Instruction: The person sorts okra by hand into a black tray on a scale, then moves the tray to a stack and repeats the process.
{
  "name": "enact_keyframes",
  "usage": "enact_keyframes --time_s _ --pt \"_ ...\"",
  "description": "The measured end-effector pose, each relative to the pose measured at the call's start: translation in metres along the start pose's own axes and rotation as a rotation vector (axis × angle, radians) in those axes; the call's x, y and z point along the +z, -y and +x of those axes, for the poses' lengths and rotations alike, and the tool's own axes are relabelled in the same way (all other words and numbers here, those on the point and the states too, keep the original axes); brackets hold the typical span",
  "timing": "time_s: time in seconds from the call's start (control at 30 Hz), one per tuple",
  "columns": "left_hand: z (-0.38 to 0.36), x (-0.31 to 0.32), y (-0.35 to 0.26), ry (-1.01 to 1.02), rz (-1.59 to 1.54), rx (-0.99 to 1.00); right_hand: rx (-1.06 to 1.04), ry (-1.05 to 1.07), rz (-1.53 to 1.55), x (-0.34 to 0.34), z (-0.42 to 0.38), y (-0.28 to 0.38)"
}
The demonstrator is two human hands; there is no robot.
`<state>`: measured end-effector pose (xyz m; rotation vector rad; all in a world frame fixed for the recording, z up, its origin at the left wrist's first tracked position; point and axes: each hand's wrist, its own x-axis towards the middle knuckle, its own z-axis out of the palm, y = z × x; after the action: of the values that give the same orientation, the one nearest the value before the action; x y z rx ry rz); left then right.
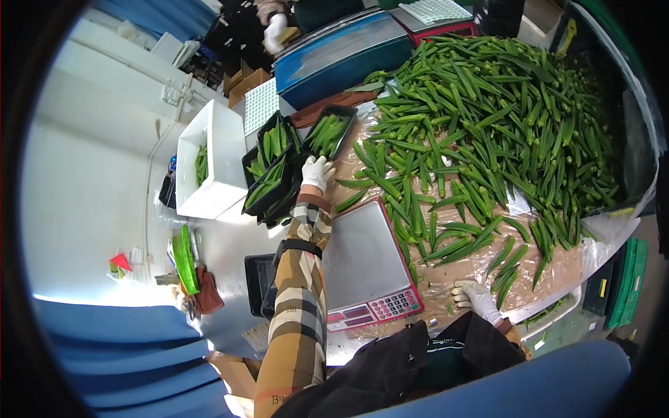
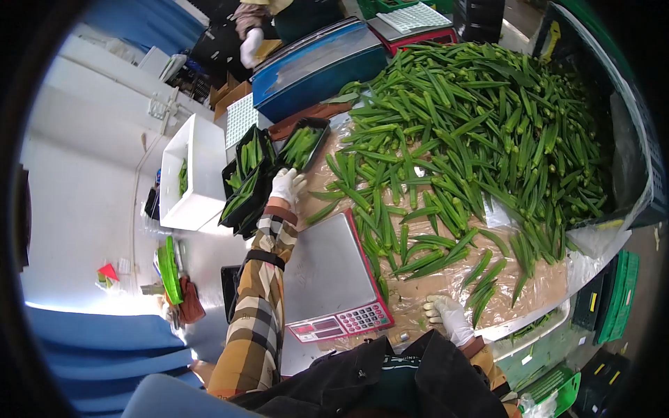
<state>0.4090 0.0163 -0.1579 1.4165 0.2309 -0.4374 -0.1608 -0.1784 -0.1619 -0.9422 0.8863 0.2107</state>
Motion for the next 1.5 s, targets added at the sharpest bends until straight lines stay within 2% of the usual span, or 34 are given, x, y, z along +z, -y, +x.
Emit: enact_keyframes --time_s 0.03,0.07,0.13,0.2,0.23,0.3,0.33,0.37,0.4,0.47,0.5,0.53,0.6,0.67,0.73,0.77,0.8,0.83,0.87,0.93,1.03,1.13,1.2,1.27,1.33,1.37,1.4,1.47,1.5 --pt "-0.014 0.005 -0.010 -0.090 0.068 -0.015 -0.014 -0.005 -0.019 0.001 0.000 -0.001" --pt "-0.009 -0.006 -0.014 -0.052 0.133 -0.005 -0.027 -0.007 -0.040 0.001 -0.001 -0.002" --pt "-0.045 -0.011 -0.037 -0.032 0.244 0.120 -0.032 0.013 -0.051 0.001 0.000 -0.003" --pt "-0.090 -0.024 -0.046 -0.022 0.294 0.319 -0.029 0.034 -0.037 -0.001 0.000 -0.004" --pt "-0.113 -0.035 -0.044 0.033 0.274 0.505 -0.024 0.043 -0.017 0.001 0.000 -0.001" --pt "-0.187 -0.049 -0.060 0.006 0.643 0.750 -0.028 0.033 -0.029 0.007 -0.017 0.018" --pt "-0.216 -0.068 -0.059 -0.109 0.877 0.858 -0.038 0.024 -0.068 0.010 -0.028 0.034" --pt "-0.243 -0.082 -0.052 -0.175 0.692 0.867 -0.070 0.009 -0.099 0.005 -0.031 0.035" --pt "-0.284 -0.087 -0.057 -0.286 0.755 0.727 -0.104 0.002 -0.136 -0.004 -0.033 0.031" --pt "-0.320 -0.143 -0.032 -0.600 1.200 0.952 -0.252 -0.097 -0.128 -0.024 -0.044 0.029" --pt "-0.336 -0.174 -0.014 -0.573 1.239 0.920 -0.270 -0.238 -0.182 -0.033 -0.051 0.030" --pt "-0.346 -0.203 0.003 -0.561 1.281 0.893 -0.436 -0.366 -0.241 -0.042 -0.055 0.026" --pt "-0.369 -0.244 0.030 -0.420 1.275 0.278 -0.488 -0.606 -0.464 -0.066 -0.052 0.016" --pt "-0.382 -0.258 0.062 -0.445 1.507 0.420 -0.505 -0.774 -0.840 -0.071 -0.067 0.025" --pt "-0.380 -0.258 0.064 -0.445 1.507 0.543 -0.521 -0.781 -0.893 -0.073 -0.065 0.019" --pt "-0.374 -0.257 0.060 -0.451 1.398 0.481 -0.423 -0.747 -0.834 -0.069 -0.063 0.017" --pt "-0.368 -0.259 0.058 -0.451 1.282 0.424 -0.440 -0.767 -0.846 -0.065 -0.059 0.014" --pt "-0.360 -0.261 0.060 -0.459 1.191 0.486 -0.457 -0.793 -0.858 -0.062 -0.057 0.010" --pt "-0.354 -0.264 0.063 -0.440 1.018 0.401 -0.470 -0.824 -0.869 -0.060 -0.055 0.007" --pt "-0.351 -0.263 0.059 -0.460 1.037 0.379 -0.442 -0.806 -0.814 -0.060 -0.050 0.006" --pt "-0.348 -0.266 0.059 -0.479 0.899 0.419 -0.476 -0.772 -0.744 -0.074 -0.045 -0.004" --pt "-0.347 -0.266 0.058 -0.611 0.745 0.476 -0.472 -0.720 -0.643 -0.083 -0.047 -0.004" --pt "-0.339 -0.265 0.054 -0.730 0.491 0.637 -0.481 -0.710 -0.686 -0.088 -0.043 -0.008" --pt "-0.335 -0.272 0.044 -0.856 0.531 0.737 -0.448 -0.689 -0.702 -0.087 -0.048 0.000" --pt "-0.380 -0.191 -0.002 -0.795 0.668 0.853 -0.386 -0.717 -0.722 -0.081 -0.051 0.013" --pt "-0.384 -0.170 -0.002 -0.776 0.818 0.939 -0.380 -0.752 -0.771 -0.079 -0.049 0.014" --pt "-0.384 -0.154 0.005 -0.614 0.808 0.915 -0.376 -0.782 -0.824 -0.078 -0.047 0.015" --pt "-0.401 -0.119 0.009 -0.227 1.143 0.774 -0.297 -0.713 -0.785 -0.080 -0.046 0.022" --pt "-0.403 -0.113 0.013 -0.039 1.331 0.787 -0.329 -0.699 -0.738 -0.085 -0.047 0.022"
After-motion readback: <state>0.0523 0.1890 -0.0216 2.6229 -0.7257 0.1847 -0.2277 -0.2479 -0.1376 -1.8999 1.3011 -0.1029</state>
